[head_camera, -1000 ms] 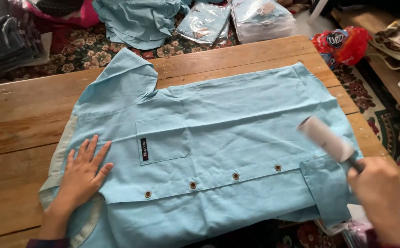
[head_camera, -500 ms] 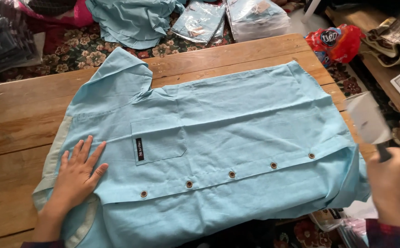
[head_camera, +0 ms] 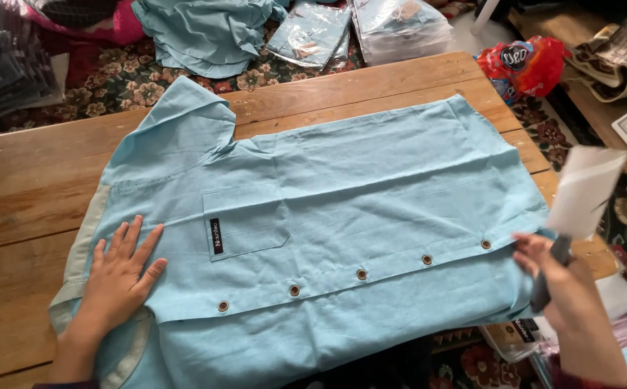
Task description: Using a lint roller to remove debris from a light blue shirt on a wooden table
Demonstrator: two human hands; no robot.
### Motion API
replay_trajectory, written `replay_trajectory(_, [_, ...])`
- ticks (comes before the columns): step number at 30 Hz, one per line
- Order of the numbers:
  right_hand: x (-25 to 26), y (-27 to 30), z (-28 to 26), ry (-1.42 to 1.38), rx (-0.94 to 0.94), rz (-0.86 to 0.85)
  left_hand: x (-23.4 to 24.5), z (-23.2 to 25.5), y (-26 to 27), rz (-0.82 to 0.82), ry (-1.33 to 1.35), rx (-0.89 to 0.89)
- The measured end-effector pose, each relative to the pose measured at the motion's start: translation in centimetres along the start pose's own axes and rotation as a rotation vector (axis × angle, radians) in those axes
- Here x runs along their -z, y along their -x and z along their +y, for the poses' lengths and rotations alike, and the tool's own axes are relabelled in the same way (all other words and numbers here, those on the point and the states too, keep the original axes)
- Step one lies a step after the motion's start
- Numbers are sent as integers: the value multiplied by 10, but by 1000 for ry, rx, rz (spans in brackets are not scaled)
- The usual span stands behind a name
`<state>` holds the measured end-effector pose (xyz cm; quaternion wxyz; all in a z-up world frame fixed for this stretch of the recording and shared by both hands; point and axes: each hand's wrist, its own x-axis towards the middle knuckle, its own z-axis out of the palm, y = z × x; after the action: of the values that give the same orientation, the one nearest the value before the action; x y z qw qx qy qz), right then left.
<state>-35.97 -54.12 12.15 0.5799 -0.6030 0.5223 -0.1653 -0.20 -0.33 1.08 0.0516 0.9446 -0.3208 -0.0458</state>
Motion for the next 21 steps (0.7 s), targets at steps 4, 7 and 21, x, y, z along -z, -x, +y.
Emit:
replay_trajectory(4, [20, -71, 38, -207, 175, 71, -1, 0, 3, 7, -1, 5])
replay_trajectory(7, [26, -81, 41, -74, 190, 219, 0, 2, 5, 10, 10, 9])
replay_trajectory(21, [23, -35, 84, 1116, 775, 170, 6, -8, 9, -2, 52, 25])
